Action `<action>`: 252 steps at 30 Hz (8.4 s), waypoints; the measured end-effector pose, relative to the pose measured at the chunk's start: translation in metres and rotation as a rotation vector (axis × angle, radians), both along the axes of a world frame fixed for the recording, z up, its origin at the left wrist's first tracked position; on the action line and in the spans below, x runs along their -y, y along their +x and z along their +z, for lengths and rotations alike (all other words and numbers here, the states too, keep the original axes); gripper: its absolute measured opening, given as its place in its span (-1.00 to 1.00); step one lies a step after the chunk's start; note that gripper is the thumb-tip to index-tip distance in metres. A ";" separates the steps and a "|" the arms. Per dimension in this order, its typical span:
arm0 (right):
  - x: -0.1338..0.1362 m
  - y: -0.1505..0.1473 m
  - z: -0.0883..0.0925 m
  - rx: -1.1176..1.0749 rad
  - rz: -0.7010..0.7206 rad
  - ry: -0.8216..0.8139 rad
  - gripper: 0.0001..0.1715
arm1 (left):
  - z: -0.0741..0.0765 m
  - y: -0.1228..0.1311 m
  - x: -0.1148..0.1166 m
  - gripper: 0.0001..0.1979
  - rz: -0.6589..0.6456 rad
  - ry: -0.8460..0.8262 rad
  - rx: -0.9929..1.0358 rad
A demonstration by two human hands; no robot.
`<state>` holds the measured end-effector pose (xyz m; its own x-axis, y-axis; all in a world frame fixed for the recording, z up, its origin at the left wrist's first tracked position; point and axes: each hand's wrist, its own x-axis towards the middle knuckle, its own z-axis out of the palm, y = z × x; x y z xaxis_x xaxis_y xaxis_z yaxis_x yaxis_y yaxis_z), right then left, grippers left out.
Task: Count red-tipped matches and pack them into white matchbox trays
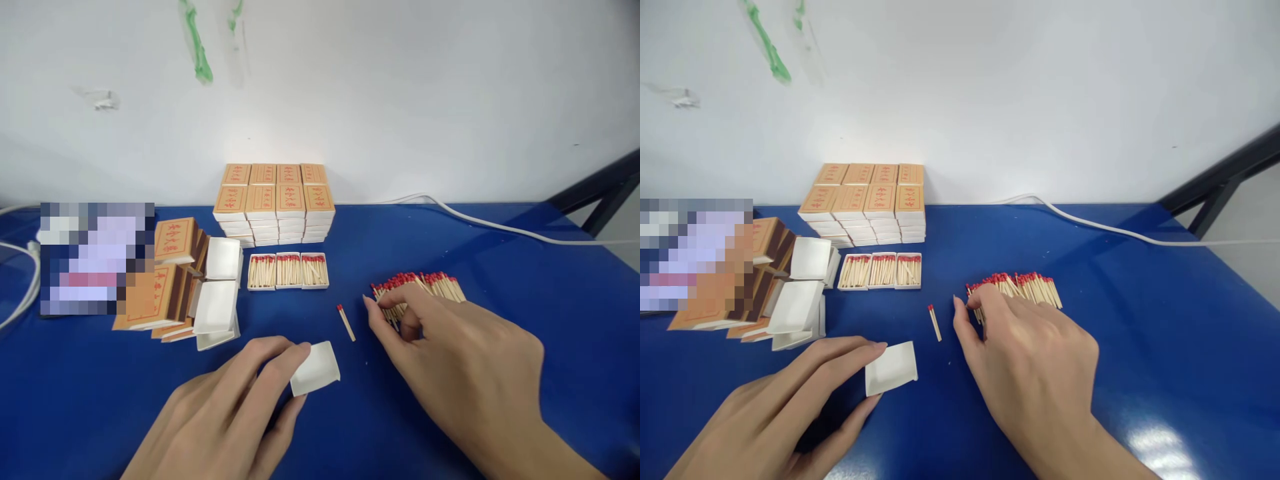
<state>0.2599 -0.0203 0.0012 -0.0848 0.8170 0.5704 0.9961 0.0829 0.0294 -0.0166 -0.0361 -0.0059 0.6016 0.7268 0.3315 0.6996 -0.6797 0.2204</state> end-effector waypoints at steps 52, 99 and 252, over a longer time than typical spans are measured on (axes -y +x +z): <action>0.013 -0.001 0.010 -0.179 0.116 -0.121 -0.75 | 0.000 0.001 -0.001 -0.67 0.002 0.036 0.013; 0.007 0.006 0.004 -0.023 -0.019 -0.111 -0.77 | 0.000 0.001 0.001 -0.65 0.011 0.042 -0.023; 0.019 0.009 0.015 -0.237 0.164 -0.355 -0.79 | -0.001 0.001 0.002 -0.62 -0.027 0.072 -0.050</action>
<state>0.2694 -0.0389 0.0158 -0.1302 0.9520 0.2771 0.9447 0.2040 -0.2569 -0.0160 -0.0382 -0.0064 0.6375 0.6856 0.3515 0.6900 -0.7110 0.1353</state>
